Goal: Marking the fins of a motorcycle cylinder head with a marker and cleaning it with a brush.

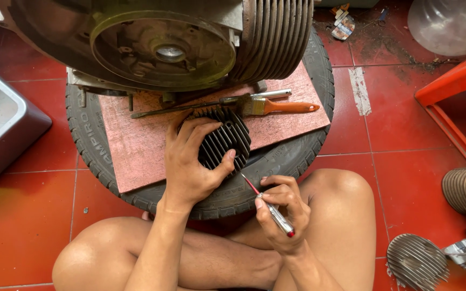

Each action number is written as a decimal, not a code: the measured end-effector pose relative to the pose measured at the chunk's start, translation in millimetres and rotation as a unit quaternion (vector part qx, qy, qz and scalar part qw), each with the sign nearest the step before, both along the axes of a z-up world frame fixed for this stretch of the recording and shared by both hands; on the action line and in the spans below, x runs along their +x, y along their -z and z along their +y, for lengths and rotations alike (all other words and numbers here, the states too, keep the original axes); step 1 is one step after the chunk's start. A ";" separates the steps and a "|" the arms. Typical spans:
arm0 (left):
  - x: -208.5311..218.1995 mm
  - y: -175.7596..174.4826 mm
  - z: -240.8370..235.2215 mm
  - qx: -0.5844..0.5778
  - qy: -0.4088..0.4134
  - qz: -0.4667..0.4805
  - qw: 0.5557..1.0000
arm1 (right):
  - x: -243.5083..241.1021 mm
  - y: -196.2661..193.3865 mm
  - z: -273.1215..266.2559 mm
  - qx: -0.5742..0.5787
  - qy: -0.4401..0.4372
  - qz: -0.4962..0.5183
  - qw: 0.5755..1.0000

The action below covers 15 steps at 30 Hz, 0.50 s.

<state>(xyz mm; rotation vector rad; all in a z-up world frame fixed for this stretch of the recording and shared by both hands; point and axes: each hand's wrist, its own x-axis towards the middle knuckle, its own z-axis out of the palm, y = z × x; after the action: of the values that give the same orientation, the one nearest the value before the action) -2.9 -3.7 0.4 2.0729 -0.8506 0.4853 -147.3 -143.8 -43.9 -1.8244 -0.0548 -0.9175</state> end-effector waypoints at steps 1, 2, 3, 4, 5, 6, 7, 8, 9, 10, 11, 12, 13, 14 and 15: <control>0.5 0.2 0.0 -0.002 -0.001 0.000 1.000 | 1.2 -4.2 0.3 -0.002 -0.001 0.000 1.000; 1.0 0.7 -0.1 0.000 -0.002 -0.002 1.000 | 2.4 -8.1 0.7 -0.024 0.001 0.013 1.000; 1.0 1.2 0.1 0.003 -0.003 -0.004 1.000 | 2.8 -11.9 1.6 -0.046 0.004 0.027 0.999; 0.5 2.1 -0.3 0.002 -0.003 -0.003 1.000 | 3.4 -13.3 2.2 -0.046 0.004 0.028 0.999; 0.7 2.2 -0.1 -0.001 -0.002 -0.007 1.000 | 4.9 -14.7 3.3 -0.055 0.002 0.037 0.998; 0.9 1.9 0.1 -0.004 0.000 -0.012 1.000 | 6.2 -16.6 4.6 -0.064 0.000 0.046 0.997; 0.7 1.9 0.0 -0.003 -0.001 -0.014 1.000 | 5.7 -15.9 3.0 -0.063 -0.001 0.044 0.997; 0.6 1.6 0.0 -0.004 -0.001 -0.011 1.000 | 5.1 -15.4 1.5 -0.049 0.000 0.042 0.998; 1.1 1.4 -0.3 -0.005 -0.002 -0.009 1.000 | 5.2 -14.7 -0.3 -0.036 0.002 0.038 0.999; 1.5 0.5 0.5 -0.005 -0.002 -0.012 1.000 | 5.8 -16.7 2.1 -0.036 0.001 0.035 0.999; 1.0 0.3 0.1 -0.004 -0.003 -0.012 1.000 | 5.5 -18.8 3.2 -0.047 0.003 0.042 0.998; 0.5 0.5 -0.3 -0.004 -0.004 -0.012 1.000 | 5.1 -20.4 4.3 -0.058 0.004 0.049 0.997; -0.1 1.4 -0.4 -0.004 -0.004 -0.009 1.000 | 4.5 -19.0 2.8 -0.059 0.005 0.051 0.997; -0.7 2.2 -0.5 -0.004 -0.004 -0.010 1.000 | 3.8 -17.7 1.1 -0.047 -0.004 0.045 0.998; 1.4 1.6 0.1 -0.003 -0.004 -0.016 1.000 | 6.2 -16.3 0.2 -0.035 -0.014 0.033 0.999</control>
<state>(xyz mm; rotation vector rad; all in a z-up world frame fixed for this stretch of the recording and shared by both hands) -1.5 -3.6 -1.1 2.0688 -0.8592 0.5247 -141.1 -143.6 -27.6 -1.9137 -0.0708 -0.8446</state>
